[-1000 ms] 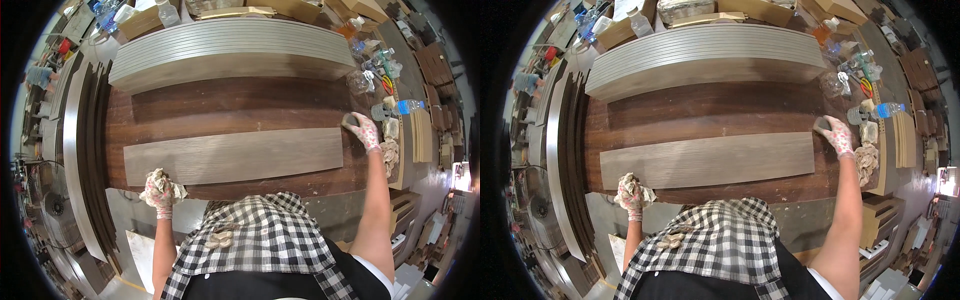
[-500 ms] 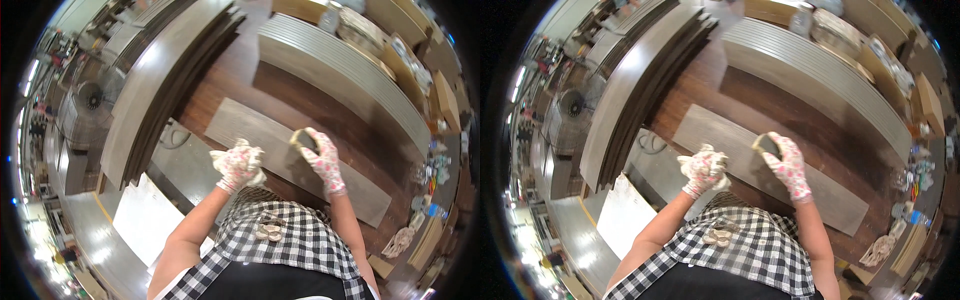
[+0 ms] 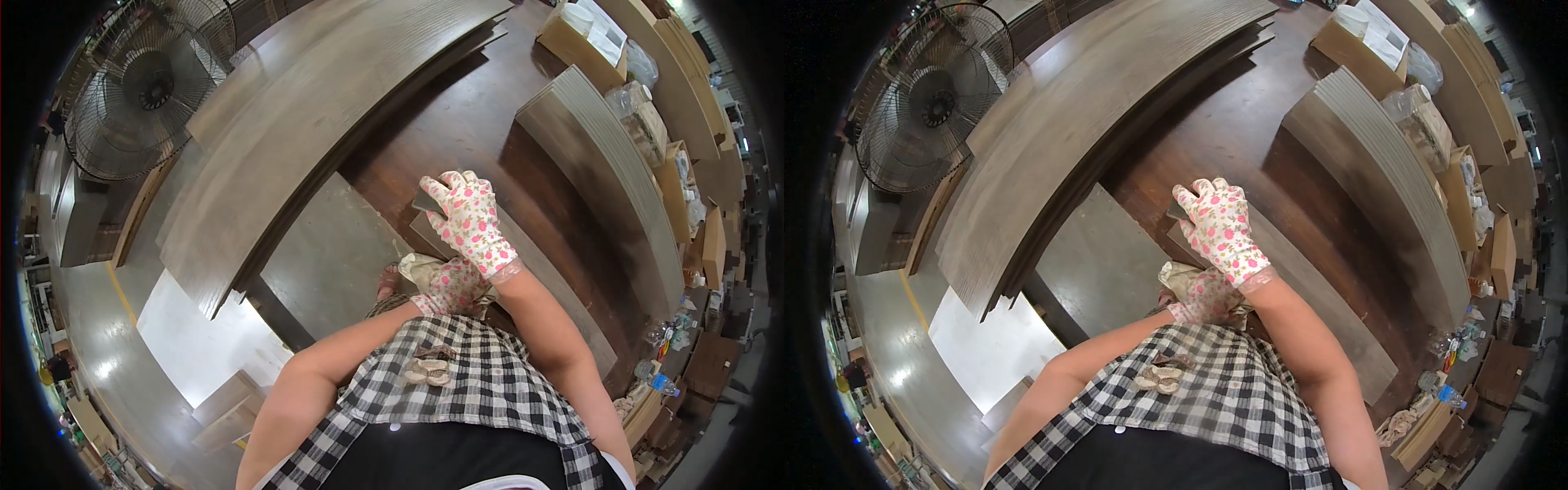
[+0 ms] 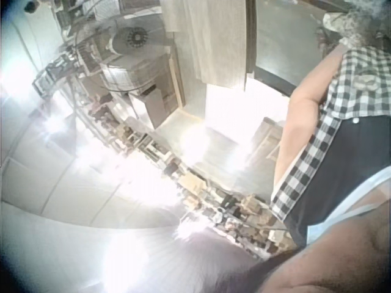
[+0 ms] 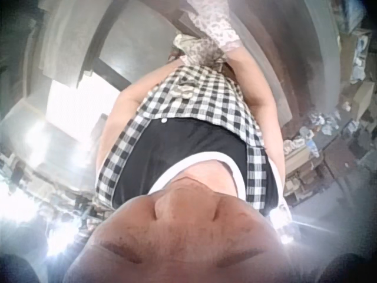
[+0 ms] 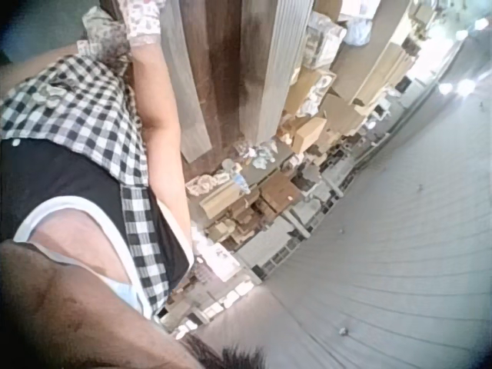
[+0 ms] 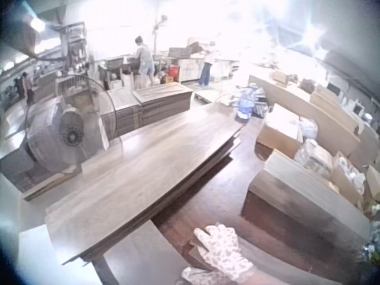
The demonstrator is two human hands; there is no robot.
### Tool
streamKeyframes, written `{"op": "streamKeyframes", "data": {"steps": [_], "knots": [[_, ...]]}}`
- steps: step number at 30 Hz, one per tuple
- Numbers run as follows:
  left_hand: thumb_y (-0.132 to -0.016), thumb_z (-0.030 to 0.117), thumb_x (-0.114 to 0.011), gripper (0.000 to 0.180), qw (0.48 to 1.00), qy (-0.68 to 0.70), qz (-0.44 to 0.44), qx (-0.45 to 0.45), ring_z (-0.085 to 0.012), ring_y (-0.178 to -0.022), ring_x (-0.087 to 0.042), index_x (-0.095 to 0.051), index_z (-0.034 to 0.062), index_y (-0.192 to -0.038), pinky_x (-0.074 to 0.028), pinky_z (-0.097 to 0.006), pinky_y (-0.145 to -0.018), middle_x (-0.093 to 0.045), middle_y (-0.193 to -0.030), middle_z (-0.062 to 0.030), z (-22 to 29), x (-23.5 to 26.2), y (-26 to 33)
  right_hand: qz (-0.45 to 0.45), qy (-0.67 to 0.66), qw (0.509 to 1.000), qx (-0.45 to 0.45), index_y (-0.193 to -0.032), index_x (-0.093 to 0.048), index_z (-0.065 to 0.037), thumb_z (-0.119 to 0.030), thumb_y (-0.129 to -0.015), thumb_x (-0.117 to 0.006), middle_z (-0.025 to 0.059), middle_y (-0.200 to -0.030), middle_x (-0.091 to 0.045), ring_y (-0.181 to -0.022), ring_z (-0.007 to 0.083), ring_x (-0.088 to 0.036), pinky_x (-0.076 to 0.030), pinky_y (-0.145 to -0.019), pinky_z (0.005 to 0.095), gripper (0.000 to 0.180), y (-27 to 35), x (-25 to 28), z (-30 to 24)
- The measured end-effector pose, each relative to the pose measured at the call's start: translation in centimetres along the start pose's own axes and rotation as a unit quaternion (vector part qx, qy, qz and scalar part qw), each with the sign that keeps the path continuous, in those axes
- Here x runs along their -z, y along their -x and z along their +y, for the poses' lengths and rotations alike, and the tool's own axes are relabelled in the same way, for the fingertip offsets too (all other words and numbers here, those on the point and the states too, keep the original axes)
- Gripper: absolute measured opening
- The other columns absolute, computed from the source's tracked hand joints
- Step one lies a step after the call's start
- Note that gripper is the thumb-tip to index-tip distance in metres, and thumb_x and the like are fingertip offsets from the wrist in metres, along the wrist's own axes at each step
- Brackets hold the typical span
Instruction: The person sands wooden boards with a sanding block and wipes them with a cloth, handling the boards one at a time and turning them over on a workbench.
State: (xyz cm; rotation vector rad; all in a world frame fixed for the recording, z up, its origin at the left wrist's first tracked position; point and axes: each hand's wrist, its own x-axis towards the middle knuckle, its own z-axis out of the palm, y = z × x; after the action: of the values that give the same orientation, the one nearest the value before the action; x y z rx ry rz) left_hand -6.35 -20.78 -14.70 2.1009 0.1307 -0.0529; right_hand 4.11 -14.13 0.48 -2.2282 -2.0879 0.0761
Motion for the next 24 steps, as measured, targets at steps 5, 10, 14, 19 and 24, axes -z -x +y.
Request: {"op": "streamKeyframes", "data": {"steps": [5,10,14,19,24], "knots": [[-0.092,0.04,-0.038,0.052,0.588,0.795,0.037,0.142,-0.0312,-0.123,-0.035,-0.037,0.0064,-0.133,-0.03,-0.043,-0.101,-0.036,-0.136,-0.0111,2.5,2.0,0.8,-0.044,-0.028,0.997,0.063,-0.116,-0.056,-0.014,-0.025,-0.072,-0.066,0.0062,-0.107,-0.056,-0.098,0.0228,-0.052,-0.042,-0.081,0.0359,0.046,0.5,0.2,-0.4],[-0.096,0.029,-0.032,0.044,0.462,0.825,0.086,0.315,-0.0306,-0.116,-0.042,-0.034,0.0065,-0.133,-0.036,-0.042,-0.097,-0.04,-0.132,-0.012,5.7,4.5,0.0,-0.023,0.017,0.999,0.014,-0.117,-0.055,-0.014,-0.026,-0.072,-0.065,0.0068,-0.105,-0.056,-0.096,0.0224,-0.053,-0.043,-0.077,0.0358,0.048,0.8,0.5,0.0],[-0.096,0.029,-0.032,0.039,0.36,0.883,0.1,0.286,-0.0277,-0.113,-0.045,-0.038,0.0066,-0.128,-0.037,-0.041,-0.096,-0.045,-0.124,-0.0106,2.6,1.5,0.0,-0.058,-0.058,0.997,-0.004,-0.115,-0.055,-0.012,-0.029,-0.073,-0.064,0.0093,-0.106,-0.055,-0.099,0.0248,-0.052,-0.042,-0.082,0.0365,0.046,1.5,-0.4,-2.8],[-0.096,0.03,-0.03,0.039,0.641,0.747,0.006,0.175,-0.0215,-0.12,-0.04,-0.036,0.0113,-0.131,-0.035,-0.034,-0.1,-0.041,-0.13,-0.0081,0.6,-0.9,-0.1,0.05,-0.098,0.99,-0.086,-0.115,-0.055,-0.014,-0.03,-0.074,-0.063,0.0092,-0.106,-0.056,-0.1,0.0259,-0.053,-0.041,-0.086,0.0374,0.045,1.8,-1.1,-1.4],[-0.097,0.028,-0.032,0.034,0.374,0.897,0.043,0.233,-0.0195,-0.115,-0.045,-0.044,0.0096,-0.123,-0.038,-0.031,-0.098,-0.044,-0.125,-0.0093,0.3,0.4,0.2,-0.112,-0.152,0.981,0.042,-0.117,-0.054,-0.015,-0.032,-0.075,-0.062,0.0106,-0.114,-0.055,-0.109,0.0278,-0.049,-0.038,-0.093,0.0381,0.046,1.9,-0.5,-3.0]]}}
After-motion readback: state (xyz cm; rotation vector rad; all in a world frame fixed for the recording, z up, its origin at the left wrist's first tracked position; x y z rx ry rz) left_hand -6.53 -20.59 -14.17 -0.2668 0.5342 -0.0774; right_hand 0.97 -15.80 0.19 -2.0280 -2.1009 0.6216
